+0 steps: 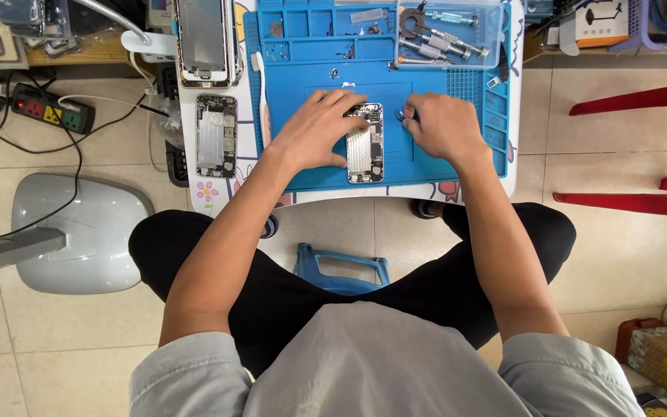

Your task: The person uses tweezers and a screwdriver to manipulate small components and screws on a disassembled mobile phone placed on a blue work mat. They carefully remove and place parts while working on the phone's internal structure.

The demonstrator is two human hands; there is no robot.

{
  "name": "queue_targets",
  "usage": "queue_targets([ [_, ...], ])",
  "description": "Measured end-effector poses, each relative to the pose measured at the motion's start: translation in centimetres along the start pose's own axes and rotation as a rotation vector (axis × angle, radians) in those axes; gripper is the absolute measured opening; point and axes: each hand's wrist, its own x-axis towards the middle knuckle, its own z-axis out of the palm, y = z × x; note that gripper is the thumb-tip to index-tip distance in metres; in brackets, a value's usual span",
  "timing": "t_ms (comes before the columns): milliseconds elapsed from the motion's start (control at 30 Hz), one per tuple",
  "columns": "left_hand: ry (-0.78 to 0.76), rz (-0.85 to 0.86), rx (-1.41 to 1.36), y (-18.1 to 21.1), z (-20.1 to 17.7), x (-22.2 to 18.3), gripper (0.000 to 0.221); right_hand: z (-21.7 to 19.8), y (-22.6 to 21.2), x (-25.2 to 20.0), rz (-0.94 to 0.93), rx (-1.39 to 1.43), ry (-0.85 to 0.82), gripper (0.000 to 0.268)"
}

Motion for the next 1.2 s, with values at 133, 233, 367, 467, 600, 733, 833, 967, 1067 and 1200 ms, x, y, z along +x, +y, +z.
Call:
queue_targets([
  [133,0.079,-0.017,-0.019,-0.7,-0.2,-0.4,0.059,-0.2,0.4,0.0,0.024,0.065,0.032,0.012],
  [233,0.254,-0.090,0.131,-2.9,1.5,0.2,0.044,-1.3,0.3,-0.1,0.014,0.179,0.092,0.015],
  [367,0.412,-0.271,0.187,-4.8,3.1,0.2,0.029,-1.1,-0.1,0.3,0.008,0.295,0.186,0.023],
  [467,0.431,-0.380,0.194,-4.4,2.7,0.1,0.027,-0.9,-0.7,0.4,-0.012,0.320,0.291,0.024],
  [600,0.398,-0.440,0.173,-3.1,2.4,0.0,0.030,-0.8,-2.5,0.1,-0.100,0.488,0.395,0.026],
  [733,0.403,-0.437,0.176,-2.4,3.8,0.2,0.035,-0.2,-3.3,0.4,-0.146,0.555,0.386,0.022],
  [833,0.395,-0.444,0.158,-1.7,3.7,0.6,0.034,-0.3,-3.3,0.8,-0.176,0.477,0.368,0.016],
  [967,0.374,-0.455,0.146,-1.2,2.9,0.4,0.037,-1.3,-3.3,1.3,-0.227,0.418,0.390,0.015],
  [1067,0.367,-0.457,0.149,-1.1,3.1,0.4,0.038,-0.1,-2.3,2.0,-0.203,0.538,0.429,0.017],
  [1200,0.353,-0.468,0.185,-0.4,3.3,0.3,0.040,1.0,-1.4,3.3,-0.171,0.911,0.355,0.028],
])
